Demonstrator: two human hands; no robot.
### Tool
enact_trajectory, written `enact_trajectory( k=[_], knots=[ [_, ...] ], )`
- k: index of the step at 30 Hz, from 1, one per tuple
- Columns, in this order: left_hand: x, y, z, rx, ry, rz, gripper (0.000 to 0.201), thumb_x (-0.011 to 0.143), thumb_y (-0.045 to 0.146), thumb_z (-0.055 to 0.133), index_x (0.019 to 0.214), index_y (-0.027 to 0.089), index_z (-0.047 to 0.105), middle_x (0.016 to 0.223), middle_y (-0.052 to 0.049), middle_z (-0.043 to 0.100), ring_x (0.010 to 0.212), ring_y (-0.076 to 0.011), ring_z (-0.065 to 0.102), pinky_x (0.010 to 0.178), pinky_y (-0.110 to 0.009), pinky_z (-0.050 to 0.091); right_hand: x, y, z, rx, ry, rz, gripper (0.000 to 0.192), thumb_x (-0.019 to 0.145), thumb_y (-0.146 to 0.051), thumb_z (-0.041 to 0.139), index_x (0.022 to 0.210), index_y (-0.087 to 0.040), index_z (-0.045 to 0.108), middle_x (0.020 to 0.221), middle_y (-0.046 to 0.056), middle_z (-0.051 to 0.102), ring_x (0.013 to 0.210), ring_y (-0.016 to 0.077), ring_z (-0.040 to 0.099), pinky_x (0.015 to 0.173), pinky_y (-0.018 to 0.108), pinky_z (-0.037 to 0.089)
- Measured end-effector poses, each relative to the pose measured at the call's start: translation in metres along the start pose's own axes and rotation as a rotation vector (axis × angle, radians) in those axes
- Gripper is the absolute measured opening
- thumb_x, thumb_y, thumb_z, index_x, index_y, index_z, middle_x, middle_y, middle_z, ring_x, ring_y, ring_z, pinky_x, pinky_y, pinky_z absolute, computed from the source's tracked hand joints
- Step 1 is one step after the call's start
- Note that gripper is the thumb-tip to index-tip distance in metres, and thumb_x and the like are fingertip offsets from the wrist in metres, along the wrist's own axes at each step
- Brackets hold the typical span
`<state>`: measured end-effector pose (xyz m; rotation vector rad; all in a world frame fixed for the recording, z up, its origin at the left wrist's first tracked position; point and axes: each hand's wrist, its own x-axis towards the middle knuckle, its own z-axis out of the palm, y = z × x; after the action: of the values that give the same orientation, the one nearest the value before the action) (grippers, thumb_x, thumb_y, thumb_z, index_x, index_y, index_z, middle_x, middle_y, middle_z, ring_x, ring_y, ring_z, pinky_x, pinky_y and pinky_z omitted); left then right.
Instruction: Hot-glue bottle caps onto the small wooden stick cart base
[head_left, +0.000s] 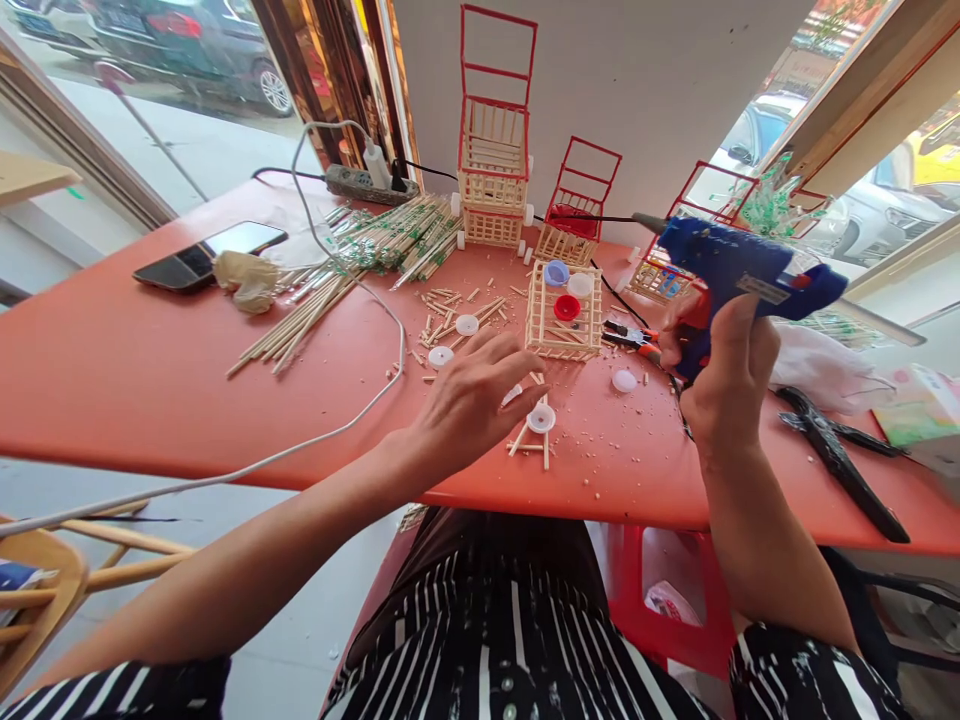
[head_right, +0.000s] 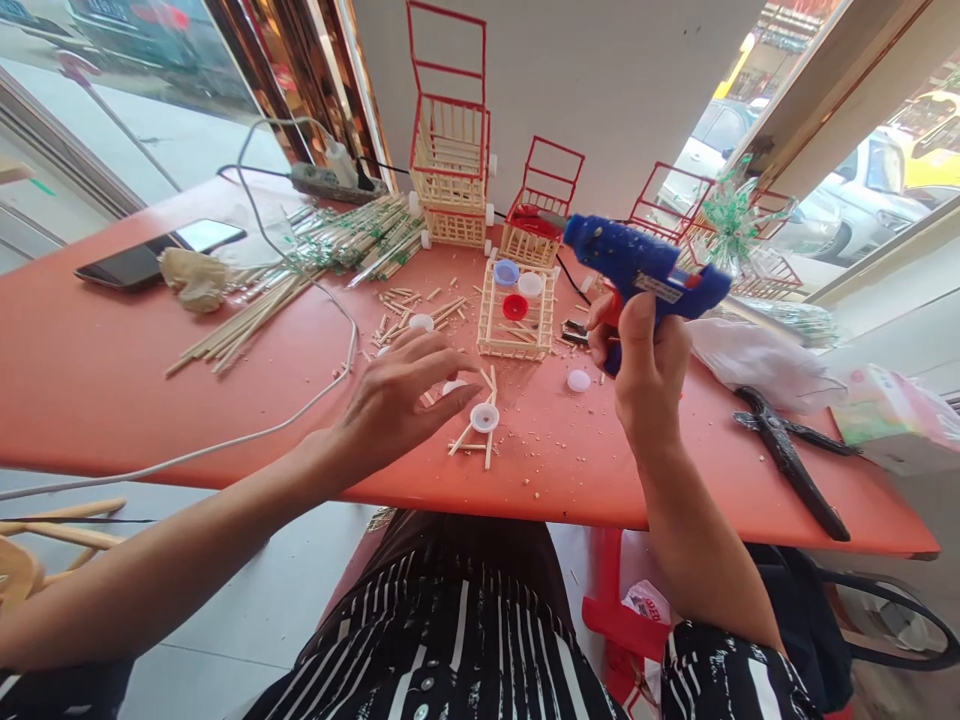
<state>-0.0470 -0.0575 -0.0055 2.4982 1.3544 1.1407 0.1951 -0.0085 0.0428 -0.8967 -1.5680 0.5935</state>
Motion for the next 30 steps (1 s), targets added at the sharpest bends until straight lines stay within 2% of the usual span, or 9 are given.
enact_trajectory(
  k=[2, 5, 9, 11, 15, 20, 23, 27, 30],
  knots=[
    [0.008, 0.008, -0.001, 0.047, -0.039, 0.049, 0.019, 0.108, 0.026, 0.056, 0.101, 0.019, 0.072, 0.1, -0.007, 0.073, 0.096, -0.0229, 0.063, 0.091, -0.038, 0.05, 0.002, 0.0, -0.003, -0.016, 0.047, -0.005, 0.053, 0.099, -0.079, 0.046, 0.083, -0.032, 0.063, 0.076, 0.005, 0.06, 0.059, 0.0219, 0.056, 0.05, 0.042, 0.036],
    [0.028, 0.023, 0.007, 0.128, -0.232, 0.119, 0.018, 0.106, 0.017, 0.055, 0.106, 0.016, 0.073, 0.11, -0.011, 0.073, 0.104, -0.0257, 0.064, 0.089, -0.038, 0.051, 0.003, 0.001, -0.006, -0.04, 0.1, -0.028, 0.05, 0.101, -0.076, 0.044, 0.084, -0.032, 0.061, 0.078, 0.005, 0.061, 0.059, 0.0223, 0.056, 0.051, 0.042, 0.036],
    [0.062, 0.039, 0.036, 0.182, -0.43, 0.191, 0.03, 0.103, 0.005, 0.048, 0.121, 0.014, 0.07, 0.117, -0.013, 0.072, 0.105, -0.0261, 0.066, 0.085, -0.036, 0.051, 0.004, 0.001, -0.007, -0.03, 0.124, -0.047, 0.055, 0.099, -0.081, 0.041, 0.082, -0.032, 0.06, 0.079, 0.006, 0.063, 0.064, 0.0246, 0.061, 0.05, 0.042, 0.038],
    [0.077, 0.045, 0.057, 0.173, -0.477, 0.272, 0.036, 0.101, -0.001, 0.043, 0.12, 0.011, 0.07, 0.125, -0.016, 0.07, 0.106, -0.0257, 0.068, 0.086, -0.036, 0.052, 0.005, 0.001, -0.007, 0.02, 0.126, -0.057, 0.056, 0.099, -0.081, 0.043, 0.081, -0.031, 0.06, 0.081, 0.006, 0.065, 0.064, 0.0235, 0.062, 0.05, 0.042, 0.038],
    [0.098, 0.052, 0.096, 0.159, -0.546, 0.341, 0.029, 0.098, -0.001, 0.047, 0.105, 0.009, 0.074, 0.111, -0.018, 0.074, 0.103, -0.0289, 0.071, 0.085, -0.039, 0.054, 0.006, 0.001, -0.007, 0.094, 0.157, -0.057, 0.052, 0.101, -0.075, 0.05, 0.083, -0.028, 0.06, 0.083, 0.005, 0.065, 0.062, 0.0195, 0.061, 0.05, 0.038, 0.036],
    [0.108, 0.047, 0.109, 0.157, -0.59, 0.281, 0.035, 0.09, -0.009, 0.047, 0.1, 0.008, 0.075, 0.109, -0.019, 0.075, 0.106, -0.029, 0.073, 0.087, -0.037, 0.057, 0.005, -0.003, -0.011, 0.062, 0.135, -0.051, 0.052, 0.102, -0.075, 0.047, 0.083, -0.028, 0.061, 0.077, 0.004, 0.06, 0.062, 0.0203, 0.059, 0.053, 0.039, 0.037],
    [0.105, 0.031, 0.098, -0.182, -0.512, 0.164, 0.029, 0.091, -0.001, 0.055, 0.109, 0.013, 0.073, 0.114, -0.013, 0.075, 0.105, -0.0242, 0.073, 0.094, -0.038, 0.059, 0.005, -0.006, -0.013, 0.056, 0.149, -0.052, 0.055, 0.102, -0.077, 0.045, 0.079, -0.03, 0.062, 0.07, 0.003, 0.052, 0.056, 0.0191, 0.051, 0.052, 0.039, 0.035],
    [0.091, 0.007, 0.075, -0.913, -0.623, -0.109, 0.027, 0.099, 0.015, 0.057, 0.124, 0.017, 0.068, 0.112, -0.009, 0.073, 0.085, -0.0149, 0.074, 0.079, -0.032, 0.063, 0.006, -0.004, -0.015, 0.023, 0.158, -0.06, 0.056, 0.102, -0.077, 0.044, 0.079, -0.029, 0.062, 0.067, 0.001, 0.048, 0.054, 0.0183, 0.049, 0.051, 0.038, 0.035],
    [0.08, -0.002, 0.059, -1.204, -0.643, -0.263, 0.027, 0.099, 0.019, 0.063, 0.125, 0.018, 0.07, 0.108, -0.011, 0.074, 0.092, -0.0158, 0.076, 0.085, -0.032, 0.063, 0.007, 0.001, -0.014, 0.047, 0.15, -0.068, 0.053, 0.102, -0.074, 0.049, 0.08, -0.027, 0.063, 0.069, 0.002, 0.051, 0.056, 0.0171, 0.052, 0.051, 0.036, 0.036]
  ],
)
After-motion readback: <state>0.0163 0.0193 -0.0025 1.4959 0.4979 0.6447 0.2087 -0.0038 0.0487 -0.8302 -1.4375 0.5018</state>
